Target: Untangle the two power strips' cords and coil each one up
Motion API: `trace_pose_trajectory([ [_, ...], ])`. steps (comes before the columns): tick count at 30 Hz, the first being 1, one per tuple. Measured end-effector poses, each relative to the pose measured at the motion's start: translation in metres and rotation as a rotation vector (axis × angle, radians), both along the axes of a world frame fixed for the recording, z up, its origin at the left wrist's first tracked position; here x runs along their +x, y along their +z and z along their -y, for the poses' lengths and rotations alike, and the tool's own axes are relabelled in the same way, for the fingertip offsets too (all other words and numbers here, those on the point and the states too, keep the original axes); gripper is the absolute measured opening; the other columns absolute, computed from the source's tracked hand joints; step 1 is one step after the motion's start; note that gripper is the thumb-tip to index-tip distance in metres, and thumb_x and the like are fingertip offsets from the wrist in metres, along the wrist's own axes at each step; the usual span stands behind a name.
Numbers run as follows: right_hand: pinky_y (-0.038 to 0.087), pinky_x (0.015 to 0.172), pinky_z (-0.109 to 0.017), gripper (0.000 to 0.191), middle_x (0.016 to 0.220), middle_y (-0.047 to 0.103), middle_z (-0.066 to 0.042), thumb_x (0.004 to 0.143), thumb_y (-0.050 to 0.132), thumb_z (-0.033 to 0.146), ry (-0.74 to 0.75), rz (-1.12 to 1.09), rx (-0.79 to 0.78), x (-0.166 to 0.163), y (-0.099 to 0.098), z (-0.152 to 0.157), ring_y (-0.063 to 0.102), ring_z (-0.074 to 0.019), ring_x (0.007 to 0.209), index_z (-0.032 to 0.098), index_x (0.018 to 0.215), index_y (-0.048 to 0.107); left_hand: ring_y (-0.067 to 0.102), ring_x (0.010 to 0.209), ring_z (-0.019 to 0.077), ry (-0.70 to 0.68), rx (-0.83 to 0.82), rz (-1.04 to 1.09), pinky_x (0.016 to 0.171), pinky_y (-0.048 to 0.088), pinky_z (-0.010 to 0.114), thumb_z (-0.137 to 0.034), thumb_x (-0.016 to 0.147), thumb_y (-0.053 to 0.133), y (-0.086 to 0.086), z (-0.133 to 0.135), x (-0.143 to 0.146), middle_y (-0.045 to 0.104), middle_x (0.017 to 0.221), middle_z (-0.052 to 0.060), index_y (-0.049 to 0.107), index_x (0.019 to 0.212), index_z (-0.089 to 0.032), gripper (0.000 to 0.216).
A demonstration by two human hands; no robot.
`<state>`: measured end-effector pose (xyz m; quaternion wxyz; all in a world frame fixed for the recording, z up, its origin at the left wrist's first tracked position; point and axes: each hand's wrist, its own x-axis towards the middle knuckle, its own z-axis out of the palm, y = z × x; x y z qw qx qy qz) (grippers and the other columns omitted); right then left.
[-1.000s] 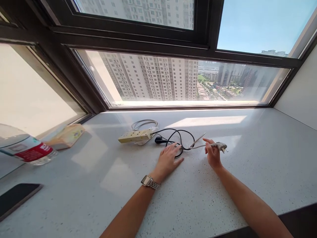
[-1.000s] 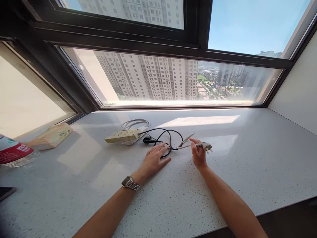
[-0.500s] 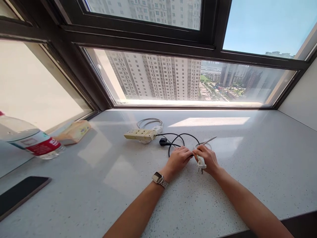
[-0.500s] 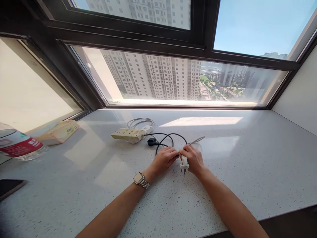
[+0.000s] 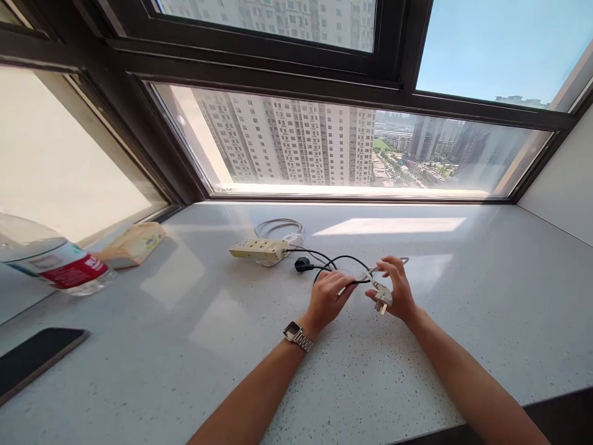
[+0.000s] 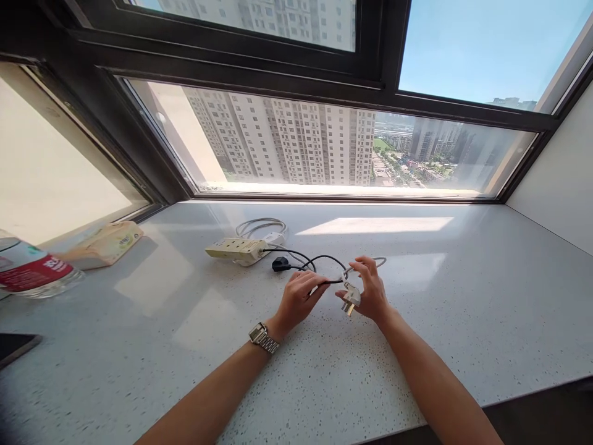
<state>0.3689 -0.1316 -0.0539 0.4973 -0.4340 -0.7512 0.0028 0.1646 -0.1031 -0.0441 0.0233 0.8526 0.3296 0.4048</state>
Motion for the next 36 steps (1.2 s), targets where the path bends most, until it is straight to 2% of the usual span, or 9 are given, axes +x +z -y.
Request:
trace_pose_trajectory([
  [6,0.046,0.051,-0.028,0.026,0.068,0.058,0.000,0.080,0.066,0.041,-0.026,-0.191,0.034,-0.009,0.005,0.015,0.048,-0.0120,0.051,0.023,0.097,0.057,0.060,0.072,0.0150,0.037,0.000,-0.097,0.069,0.035,0.030,-0.035,0.097,0.043,0.004,0.000,-0.002,0.068,0.074,0.003,0.067,0.088,-0.020,0.029],
  [10,0.050,0.062,-0.032,0.026,0.081,0.068,-0.005,0.085,0.061,0.033,-0.101,-0.255,0.120,-0.014,0.007,0.020,0.060,-0.0166,0.065,0.022,0.109,0.058,0.056,0.069,0.0130,-0.154,0.165,-0.280,0.075,0.035,0.031,-0.034,0.097,0.044,0.010,0.008,0.002,0.064,0.069,0.001,0.066,0.083,-0.021,0.029],
  [14,0.047,0.082,-0.041,0.027,0.096,0.070,-0.009,0.089,0.052,0.027,-0.054,-0.029,0.074,-0.008,0.016,0.017,0.063,-0.0234,0.090,0.024,0.113,0.064,0.049,0.058,0.0107,-0.239,0.290,-0.295,0.065,0.037,0.028,-0.031,0.097,0.042,0.014,0.020,0.007,0.056,0.062,-0.001,0.063,0.077,-0.020,0.031],
  [18,0.042,0.090,-0.043,0.035,0.100,0.071,-0.005,0.088,0.042,0.019,0.139,0.165,-0.054,0.002,0.019,0.014,0.060,-0.0235,0.098,0.028,0.104,0.072,0.046,0.052,0.0106,-0.188,0.188,-0.006,0.053,0.034,0.025,-0.036,0.096,0.041,0.011,0.022,0.002,0.053,0.059,0.000,0.064,0.080,-0.020,0.032],
  [21,0.044,0.092,-0.043,0.035,0.107,0.070,-0.006,0.089,0.040,0.022,0.268,0.140,-0.147,0.001,0.013,0.013,0.060,-0.0242,0.103,0.026,0.108,0.070,0.045,0.050,0.0111,-0.023,-0.015,0.305,0.051,0.036,0.024,-0.040,0.094,0.042,0.009,0.019,0.000,0.053,0.058,0.000,0.061,0.079,-0.019,0.032],
  [25,0.049,0.084,-0.040,0.029,0.110,0.067,-0.011,0.088,0.052,0.033,0.176,-0.041,-0.146,-0.011,0.004,0.012,0.062,-0.0244,0.098,0.022,0.113,0.063,0.039,0.047,0.0104,0.162,-0.310,0.681,0.047,0.035,0.023,-0.045,0.088,0.050,0.012,0.010,0.003,0.045,0.054,-0.004,0.053,0.075,-0.021,0.028],
  [30,0.049,0.063,-0.029,0.022,0.078,0.066,-0.005,0.091,0.050,0.035,0.118,-0.184,-0.169,-0.010,0.003,0.011,0.060,-0.0154,0.066,0.021,0.085,0.065,0.028,0.041,0.0085,0.152,-0.497,1.136,0.040,0.028,0.020,-0.048,0.088,0.047,0.020,-0.010,-0.010,0.027,0.051,-0.010,0.038,0.072,-0.023,0.031],
  [33,0.048,0.061,-0.028,0.025,0.083,0.068,-0.006,0.091,0.052,0.040,0.150,-0.079,-0.258,-0.012,0.005,0.015,0.060,-0.0147,0.066,0.021,0.096,0.067,0.039,0.047,0.0098,0.170,-0.447,0.970,0.049,0.038,0.022,-0.046,0.088,0.045,0.020,-0.021,-0.027,0.039,0.050,-0.005,0.040,0.063,-0.021,0.036],
  [36,0.050,0.069,-0.030,0.042,0.106,0.067,-0.009,0.089,0.056,0.048,0.218,0.163,-0.286,-0.026,0.006,0.021,0.063,-0.0177,0.081,0.025,0.123,0.060,0.053,0.061,0.0146,0.145,-0.382,0.490,0.063,0.045,0.028,-0.042,0.085,0.048,0.015,-0.025,-0.036,0.057,0.058,0.003,0.054,0.058,-0.019,0.035],
])
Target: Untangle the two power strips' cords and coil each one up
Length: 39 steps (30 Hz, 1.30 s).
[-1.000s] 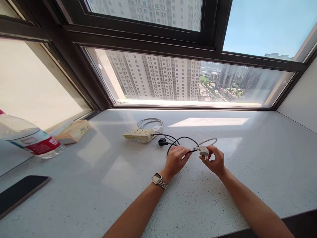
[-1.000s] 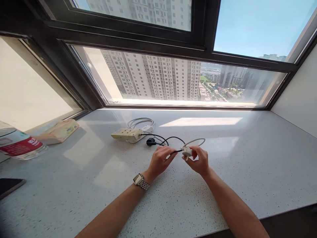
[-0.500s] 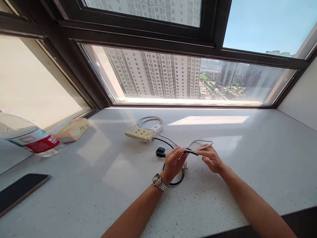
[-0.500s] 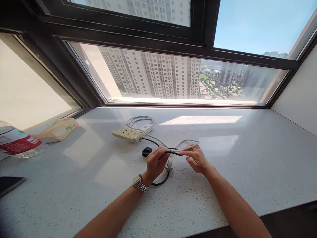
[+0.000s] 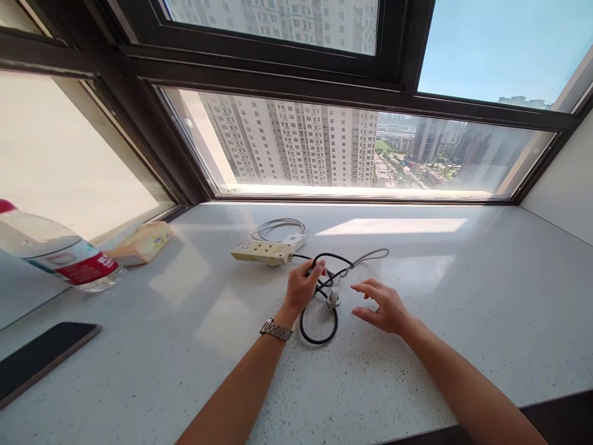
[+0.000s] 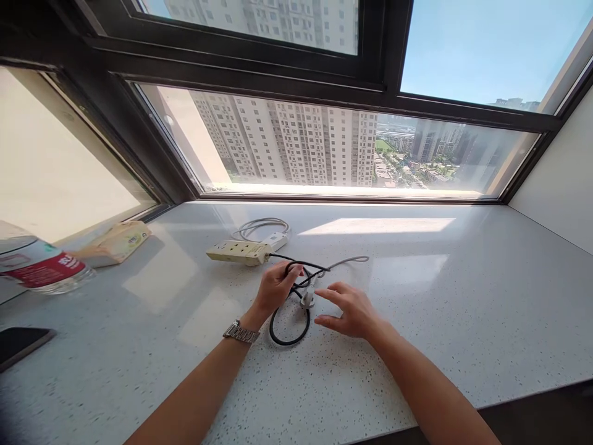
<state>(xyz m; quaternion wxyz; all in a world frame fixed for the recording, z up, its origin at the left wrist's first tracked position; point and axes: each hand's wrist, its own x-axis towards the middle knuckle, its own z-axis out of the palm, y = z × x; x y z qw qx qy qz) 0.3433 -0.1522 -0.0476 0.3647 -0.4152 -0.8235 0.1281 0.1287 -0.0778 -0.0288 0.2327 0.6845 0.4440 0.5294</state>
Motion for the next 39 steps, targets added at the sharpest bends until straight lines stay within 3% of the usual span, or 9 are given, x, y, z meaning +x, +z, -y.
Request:
trace_pose_trajectory([
  [3,0.049,0.080,-0.035,0.053,0.116,0.063,-0.011,0.087,0.059,0.050,0.065,0.249,0.011,-0.017,0.001,0.003,0.062,-0.0218,0.094,0.028,0.135,0.053,0.061,0.084,0.0220,-0.003,0.041,-0.328,0.083,0.046,0.036,-0.039,0.083,0.049,-0.006,0.001,0.001,0.069,0.079,0.007,0.066,0.070,-0.019,0.029],
  [6,0.047,0.084,-0.038,0.055,0.120,0.061,-0.012,0.087,0.060,0.049,0.063,0.390,-0.035,-0.027,0.002,0.003,0.059,-0.0250,0.103,0.030,0.137,0.050,0.059,0.103,0.0287,0.029,-0.044,-0.484,0.095,0.043,0.044,-0.045,0.077,0.058,-0.008,-0.001,-0.005,0.070,0.101,0.009,0.070,0.089,-0.021,0.030],
  [10,0.044,0.089,-0.040,0.054,0.122,0.061,-0.012,0.086,0.063,0.046,0.056,0.385,-0.109,-0.030,0.004,0.002,0.056,-0.0268,0.111,0.029,0.136,0.051,0.054,0.116,0.0316,-0.240,-0.171,-0.572,0.100,0.043,0.042,-0.056,0.064,0.070,-0.002,-0.012,-0.032,0.063,0.125,0.011,0.066,0.114,-0.021,0.062],
  [12,0.043,0.089,-0.040,0.050,0.117,0.063,-0.010,0.085,0.065,0.045,0.029,0.342,-0.129,-0.029,0.004,0.002,0.058,-0.0262,0.107,0.027,0.130,0.054,0.053,0.118,0.0321,-0.287,-0.224,-0.592,0.101,0.042,0.042,-0.055,0.062,0.072,0.000,-0.017,-0.046,0.060,0.129,0.011,0.062,0.121,-0.021,0.069],
  [17,0.043,0.084,-0.036,0.032,0.103,0.067,-0.008,0.082,0.068,0.040,-0.123,0.241,-0.127,-0.025,0.000,-0.002,0.059,-0.0253,0.099,0.024,0.110,0.062,0.057,0.101,0.0309,-0.182,-0.261,-0.646,0.089,0.047,0.042,-0.045,0.058,0.075,-0.003,-0.019,-0.051,0.062,0.107,0.011,0.070,0.094,-0.019,0.045],
  [21,0.042,0.080,-0.034,0.021,0.097,0.068,-0.007,0.083,0.067,0.033,-0.244,0.185,-0.138,-0.021,-0.002,-0.007,0.060,-0.0240,0.093,0.022,0.100,0.062,0.054,0.077,0.0193,-0.150,-0.140,-0.500,0.072,0.047,0.032,-0.035,0.059,0.072,-0.004,-0.014,-0.034,0.054,0.083,0.004,0.056,0.066,-0.018,0.024],
  [29,0.037,0.065,-0.027,0.009,0.080,0.061,-0.003,0.074,0.056,0.018,-0.449,0.070,-0.160,-0.007,-0.008,-0.019,0.055,-0.0178,0.073,0.020,0.082,0.054,0.052,0.080,0.0160,-0.042,0.094,-0.020,0.075,0.044,0.028,-0.035,0.058,0.080,0.009,-0.011,-0.034,0.055,0.082,0.002,0.052,0.063,-0.018,0.033],
  [36,0.030,0.059,-0.026,0.009,0.069,0.051,0.000,0.068,0.049,0.017,-0.521,0.068,-0.143,0.008,-0.007,-0.025,0.046,-0.0163,0.066,0.022,0.072,0.042,0.041,0.051,0.0108,-0.189,-0.198,0.453,0.051,0.036,0.025,-0.051,0.076,0.058,0.013,-0.015,-0.051,0.039,0.053,-0.002,0.037,0.045,-0.019,0.050],
  [39,0.032,0.061,-0.027,0.011,0.068,0.049,-0.001,0.068,0.049,0.017,-0.437,0.074,-0.102,0.015,-0.005,-0.025,0.045,-0.0170,0.067,0.022,0.070,0.039,0.043,0.049,0.0122,-0.237,-0.383,0.239,0.051,0.036,0.026,-0.058,0.076,0.052,0.012,-0.016,-0.057,0.042,0.051,-0.001,0.039,0.046,-0.019,0.051],
])
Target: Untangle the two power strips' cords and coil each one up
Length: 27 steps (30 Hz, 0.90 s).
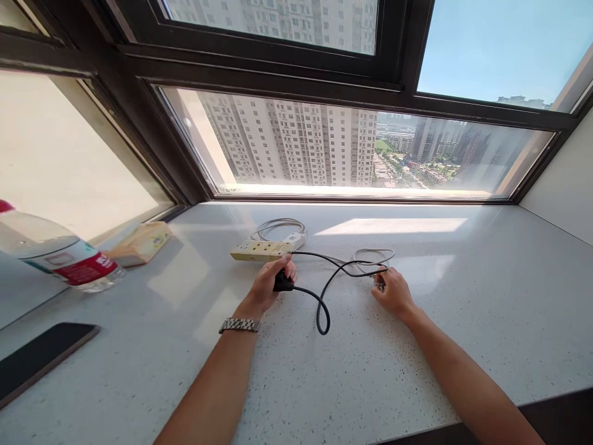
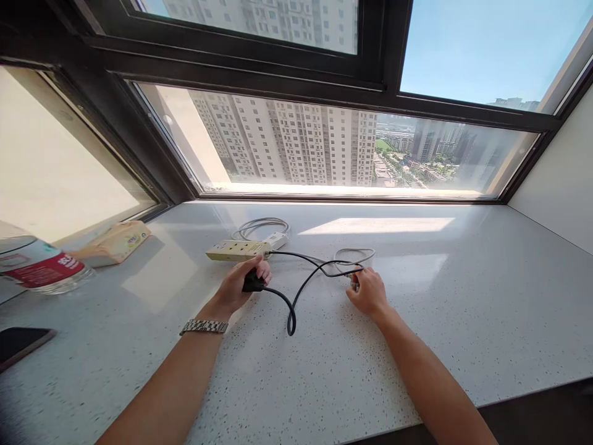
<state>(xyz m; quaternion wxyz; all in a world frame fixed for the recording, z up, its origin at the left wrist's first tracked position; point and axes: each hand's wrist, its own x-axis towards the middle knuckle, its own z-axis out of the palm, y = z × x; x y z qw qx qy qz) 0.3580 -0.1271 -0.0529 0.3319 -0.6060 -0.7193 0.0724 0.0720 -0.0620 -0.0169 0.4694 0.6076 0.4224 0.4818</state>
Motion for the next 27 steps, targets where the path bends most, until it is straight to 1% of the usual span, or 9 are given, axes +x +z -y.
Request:
trace_pose_trajectory([
  [4,0.033,0.063,-0.027,0.014,0.067,0.048,-0.001,0.066,0.049,0.015,0.151,0.007,0.071,0.004,0.000,0.001,0.044,-0.0171,0.067,0.022,0.070,0.038,0.047,0.051,0.0150,0.058,0.062,-0.685,0.051,0.033,0.026,-0.055,0.074,0.057,-0.004,0.006,0.013,0.052,0.051,0.001,0.057,0.056,-0.018,0.042],
  [8,0.034,0.066,-0.028,0.017,0.069,0.050,-0.001,0.061,0.047,0.010,0.292,0.052,0.166,0.001,0.000,0.003,0.043,-0.0171,0.069,0.022,0.069,0.038,0.062,0.078,0.0213,0.131,0.232,-0.916,0.063,0.040,0.027,-0.047,0.079,0.056,-0.005,0.018,0.039,0.070,0.085,0.005,0.068,0.102,-0.020,0.038],
  [10,0.034,0.067,-0.028,0.018,0.071,0.050,-0.002,0.059,0.046,0.008,0.359,0.074,0.202,0.000,0.001,0.005,0.043,-0.0168,0.069,0.022,0.069,0.039,0.063,0.092,0.0232,0.076,0.246,-0.917,0.071,0.043,0.028,-0.043,0.076,0.060,-0.008,0.021,0.048,0.071,0.101,0.007,0.063,0.118,-0.020,0.048],
  [12,0.034,0.066,-0.027,0.019,0.072,0.051,-0.002,0.058,0.044,0.007,0.413,0.080,0.213,-0.001,0.001,0.006,0.043,-0.0159,0.067,0.022,0.069,0.039,0.064,0.092,0.0228,0.009,0.213,-0.882,0.073,0.045,0.028,-0.039,0.075,0.061,-0.012,0.021,0.052,0.071,0.101,0.007,0.061,0.122,-0.020,0.051],
  [15,0.032,0.059,-0.025,0.020,0.073,0.051,-0.001,0.059,0.042,0.007,0.420,0.051,0.171,-0.001,0.001,0.007,0.040,-0.0138,0.062,0.022,0.071,0.039,0.063,0.076,0.0197,-0.042,0.183,-0.718,0.067,0.046,0.027,-0.038,0.077,0.056,-0.019,0.015,0.052,0.071,0.083,0.005,0.067,0.106,-0.018,0.037],
  [18,0.027,0.054,-0.024,0.018,0.070,0.047,0.001,0.060,0.041,0.009,0.326,-0.002,0.085,0.001,0.001,0.007,0.036,-0.0124,0.058,0.022,0.071,0.038,0.060,0.063,0.0169,-0.025,0.158,-0.442,0.059,0.045,0.025,-0.045,0.079,0.052,-0.025,0.010,0.050,0.064,0.070,0.003,0.066,0.087,-0.016,0.033],
  [21,0.028,0.053,-0.023,0.015,0.067,0.045,0.003,0.061,0.044,0.012,0.288,-0.171,-0.044,0.000,0.000,0.006,0.036,-0.0109,0.056,0.022,0.070,0.039,0.058,0.056,0.0146,-0.013,0.130,-0.339,0.053,0.045,0.024,-0.049,0.078,0.054,-0.028,0.010,0.051,0.060,0.069,0.002,0.065,0.093,-0.016,0.038],
  [24,0.030,0.050,-0.021,0.015,0.062,0.043,0.006,0.063,0.049,0.018,0.305,-0.443,-0.195,-0.002,-0.002,0.006,0.035,-0.0092,0.052,0.022,0.075,0.043,0.053,0.052,0.0117,-0.030,0.191,-0.433,0.050,0.042,0.023,-0.042,0.079,0.055,-0.031,0.012,0.053,0.062,0.075,0.001,0.064,0.104,-0.019,0.036],
  [27,0.029,0.046,-0.020,0.017,0.059,0.039,0.007,0.065,0.053,0.023,0.307,-0.647,-0.241,-0.005,-0.004,0.007,0.033,-0.0080,0.050,0.022,0.079,0.043,0.050,0.051,0.0102,-0.041,0.221,-0.466,0.049,0.039,0.021,-0.035,0.081,0.051,-0.032,0.014,0.056,0.061,0.075,0.000,0.062,0.109,-0.020,0.034],
])
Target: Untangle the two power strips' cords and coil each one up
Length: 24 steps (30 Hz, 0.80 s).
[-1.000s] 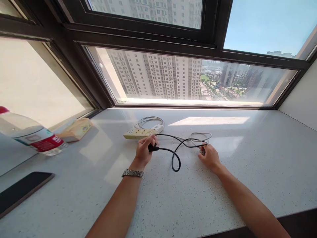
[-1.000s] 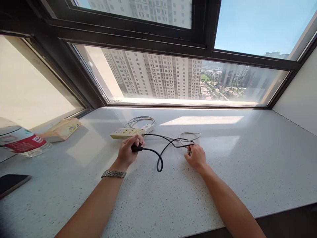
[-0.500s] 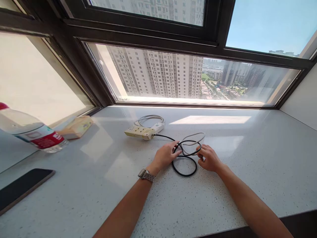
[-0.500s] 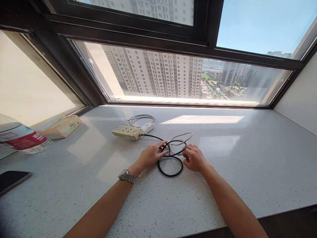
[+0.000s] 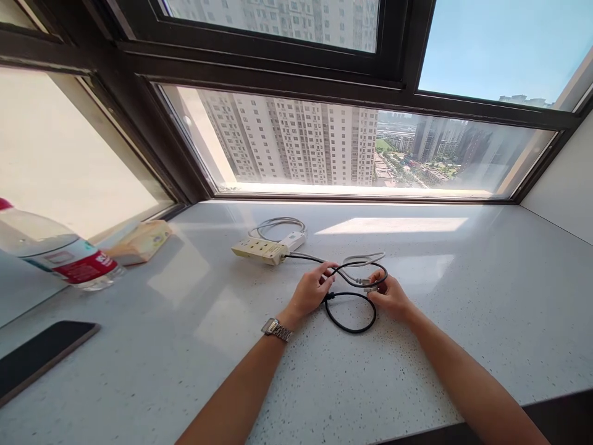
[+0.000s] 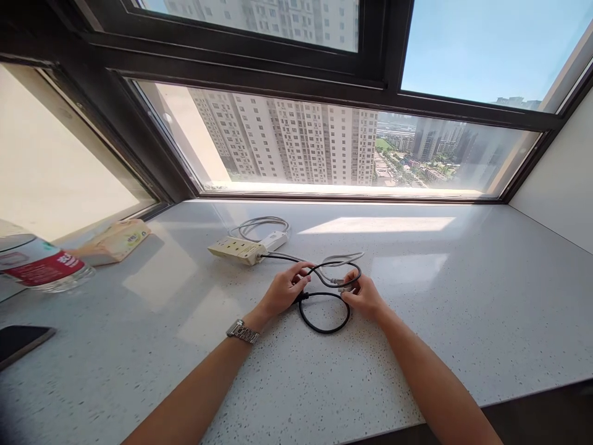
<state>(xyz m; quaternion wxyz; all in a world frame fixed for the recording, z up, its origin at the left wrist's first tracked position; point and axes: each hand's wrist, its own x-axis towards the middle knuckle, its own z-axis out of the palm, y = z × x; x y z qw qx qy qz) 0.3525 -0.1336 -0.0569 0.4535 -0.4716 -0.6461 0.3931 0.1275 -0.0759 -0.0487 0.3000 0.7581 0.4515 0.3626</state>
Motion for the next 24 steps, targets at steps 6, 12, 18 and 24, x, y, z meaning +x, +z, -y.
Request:
trace_pose_trajectory([
  [6,0.039,0.053,-0.022,0.025,0.074,0.051,0.003,0.069,0.062,0.029,-0.041,-0.092,0.021,-0.008,-0.004,0.000,0.047,-0.0096,0.057,0.022,0.087,0.046,0.046,0.053,0.0107,-0.031,-0.015,0.074,0.048,0.036,0.021,-0.042,0.081,0.054,0.002,0.003,0.003,0.056,0.067,-0.001,0.065,0.103,-0.016,0.036],
  [12,0.041,0.053,-0.023,0.026,0.083,0.059,0.000,0.069,0.064,0.028,-0.108,0.009,0.070,-0.013,-0.008,-0.001,0.054,-0.0118,0.063,0.021,0.091,0.051,0.043,0.045,0.0089,-0.135,-0.138,0.222,0.044,0.034,0.021,-0.045,0.079,0.059,0.002,0.012,0.012,0.048,0.055,-0.005,0.065,0.106,-0.013,0.042],
  [18,0.045,0.066,-0.028,0.032,0.094,0.067,-0.003,0.068,0.066,0.023,-0.071,0.280,0.168,-0.005,-0.014,-0.007,0.056,-0.0147,0.071,0.022,0.100,0.062,0.044,0.044,0.0080,-0.109,-0.097,0.416,0.043,0.036,0.020,-0.044,0.078,0.063,0.012,0.022,0.015,0.046,0.050,-0.005,0.068,0.098,-0.014,0.036],
  [24,0.041,0.064,-0.026,0.033,0.093,0.068,0.001,0.067,0.059,0.017,-0.206,0.490,0.182,-0.006,-0.009,-0.007,0.057,-0.0156,0.071,0.027,0.099,0.063,0.049,0.046,0.0091,-0.138,-0.052,0.553,0.044,0.040,0.021,-0.042,0.078,0.066,0.025,0.031,0.012,0.050,0.051,-0.004,0.070,0.096,-0.014,0.033],
])
